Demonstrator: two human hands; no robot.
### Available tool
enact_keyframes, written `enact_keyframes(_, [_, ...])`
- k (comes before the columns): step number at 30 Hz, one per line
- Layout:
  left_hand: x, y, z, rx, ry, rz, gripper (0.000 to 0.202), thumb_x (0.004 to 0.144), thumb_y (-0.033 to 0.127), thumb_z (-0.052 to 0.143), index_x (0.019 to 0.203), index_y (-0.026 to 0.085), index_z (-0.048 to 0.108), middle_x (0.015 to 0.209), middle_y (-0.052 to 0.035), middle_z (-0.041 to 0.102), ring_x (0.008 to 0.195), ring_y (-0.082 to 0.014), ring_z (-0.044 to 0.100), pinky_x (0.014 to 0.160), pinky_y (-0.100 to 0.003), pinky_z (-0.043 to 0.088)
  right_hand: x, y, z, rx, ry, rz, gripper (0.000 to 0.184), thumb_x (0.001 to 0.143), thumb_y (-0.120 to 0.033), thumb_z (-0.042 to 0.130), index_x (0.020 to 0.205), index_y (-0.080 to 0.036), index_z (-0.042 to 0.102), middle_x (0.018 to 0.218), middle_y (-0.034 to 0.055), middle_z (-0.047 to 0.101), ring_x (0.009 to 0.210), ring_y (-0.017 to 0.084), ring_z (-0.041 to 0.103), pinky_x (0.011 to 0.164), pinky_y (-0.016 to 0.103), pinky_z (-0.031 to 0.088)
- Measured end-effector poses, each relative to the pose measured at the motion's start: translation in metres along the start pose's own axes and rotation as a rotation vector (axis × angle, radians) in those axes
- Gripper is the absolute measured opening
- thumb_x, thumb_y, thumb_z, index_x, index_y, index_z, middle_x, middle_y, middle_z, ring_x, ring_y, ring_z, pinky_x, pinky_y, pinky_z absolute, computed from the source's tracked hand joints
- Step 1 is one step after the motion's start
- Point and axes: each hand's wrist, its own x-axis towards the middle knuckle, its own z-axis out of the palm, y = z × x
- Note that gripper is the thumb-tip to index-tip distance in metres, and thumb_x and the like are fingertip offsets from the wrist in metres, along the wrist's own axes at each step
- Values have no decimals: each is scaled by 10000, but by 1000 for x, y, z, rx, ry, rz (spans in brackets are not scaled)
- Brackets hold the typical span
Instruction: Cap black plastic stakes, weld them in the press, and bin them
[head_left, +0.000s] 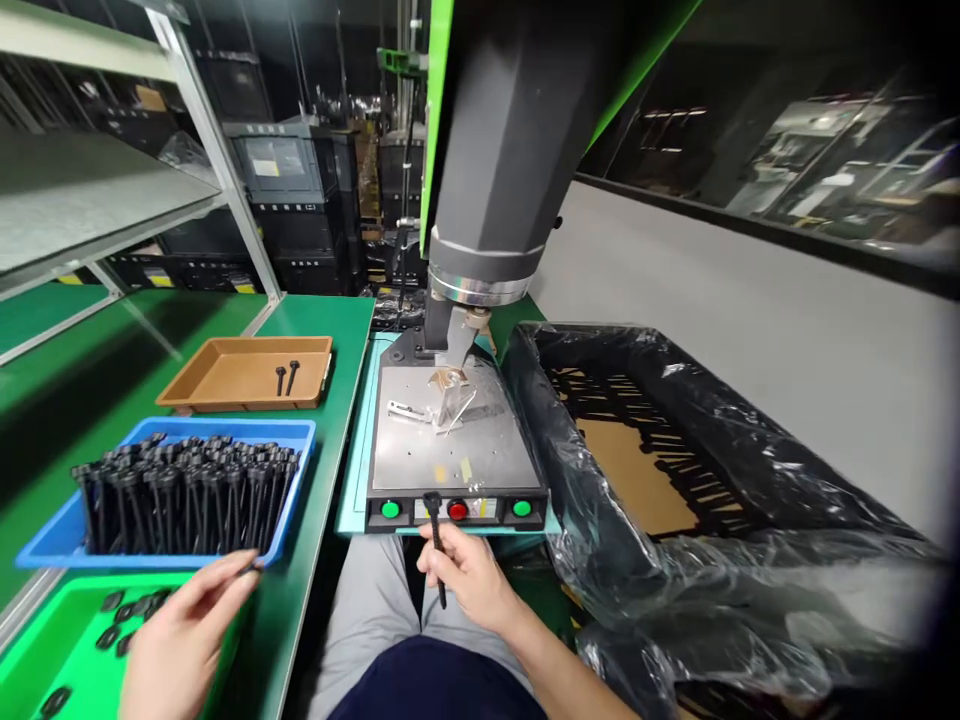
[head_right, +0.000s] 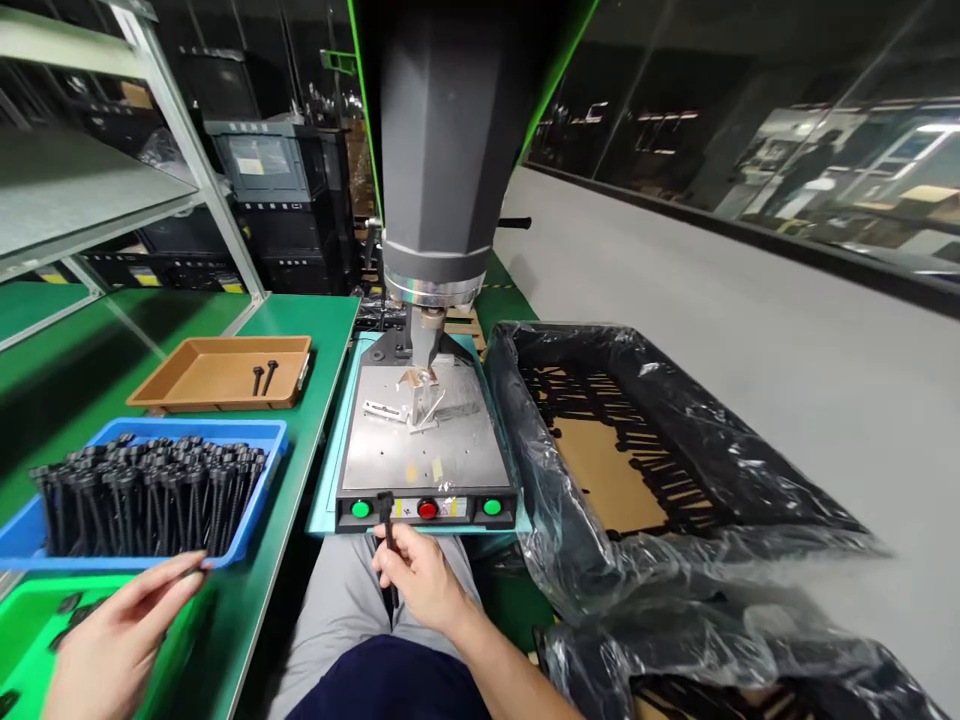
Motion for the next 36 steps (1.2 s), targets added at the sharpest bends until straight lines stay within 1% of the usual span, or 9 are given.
enact_keyframes(3, [-3, 50, 43, -293, -77, -30, 354, 654, 506, 708, 875, 230, 732, 801, -24, 729, 685, -214, 668, 664, -321, 559, 1, -1, 12, -48, -77, -13, 327, 917, -402, 471, 1120, -171, 582, 703, -2, 605, 520, 101, 511, 521, 228, 418])
enact_keyframes(5, [-4, 70, 69, -469, -125, -6, 349, 658, 467, 732, 874, 192, 728, 753, -34, 708, 603, -173, 626, 611, -297, 543, -1, -2, 18, -69, -123, -27, 313, 924, -383, 454, 1112, -182, 603, 681, -18, 577, 499, 88, 458, 492, 215, 374])
enact_keyframes(7, [-4, 82, 90, -583, -156, 39, 308, 668, 417, 747, 871, 186, 733, 837, -51, 715, 657, -168, 631, 639, -293, 539, -4, -5, 20, -82, -140, -38, 313, 931, -366, 447, 1139, -195, 606, 682, -21, 572, 513, 90, 447, 495, 213, 360])
enact_keyframes(10, [-8, 94, 108, -650, -231, 126, 227, 686, 360, 751, 846, 199, 753, 939, -72, 716, 860, -213, 651, 787, -327, 537, -6, -7, 19, -77, -109, -48, 328, 935, -365, 448, 1169, -192, 600, 680, -15, 576, 546, 100, 465, 507, 213, 363])
enact_keyframes(17, [-14, 106, 117, -625, -367, 227, 163, 752, 324, 705, 869, 230, 767, 1010, -82, 715, 982, -239, 641, 901, -378, 513, -7, -7, 8, -73, -23, -43, 267, 929, -348, 452, 980, -179, 652, 649, -12, 574, 544, 102, 460, 508, 213, 365])
enact_keyframes(21, [-11, 107, 119, -618, -404, 257, 152, 764, 309, 697, 874, 227, 761, 1022, -82, 718, 1000, -237, 643, 916, -381, 506, -8, -12, 4, -166, 12, -86, 277, 936, -311, 427, 1045, -188, 651, 683, -3, 604, 609, 123, 524, 581, 223, 415])
enact_keyframes(24, [-8, 108, 119, -629, -457, 209, 145, 761, 316, 699, 846, 210, 750, 1020, -90, 720, 996, -241, 647, 914, -381, 504, -8, -16, 1, -230, 17, -127, 300, 940, -302, 425, 1128, -185, 627, 719, 10, 622, 672, 143, 558, 648, 240, 437])
enact_keyframes(31, [-4, 109, 119, -707, -495, 104, 152, 711, 322, 744, 748, 176, 720, 930, -87, 710, 909, -219, 639, 828, -335, 502, -8, -12, -2, -149, -73, -70, 278, 938, -350, 445, 920, -183, 667, 631, -17, 586, 526, 105, 468, 528, 218, 387])
enact_keyframes(36, [0, 105, 120, -724, -519, 86, 246, 658, 312, 788, 863, 185, 741, 919, -60, 675, 813, -174, 606, 757, -302, 493, -7, -17, -1, -172, -60, -115, 263, 938, -329, 437, 888, -186, 653, 650, -12, 582, 589, 118, 501, 588, 225, 406])
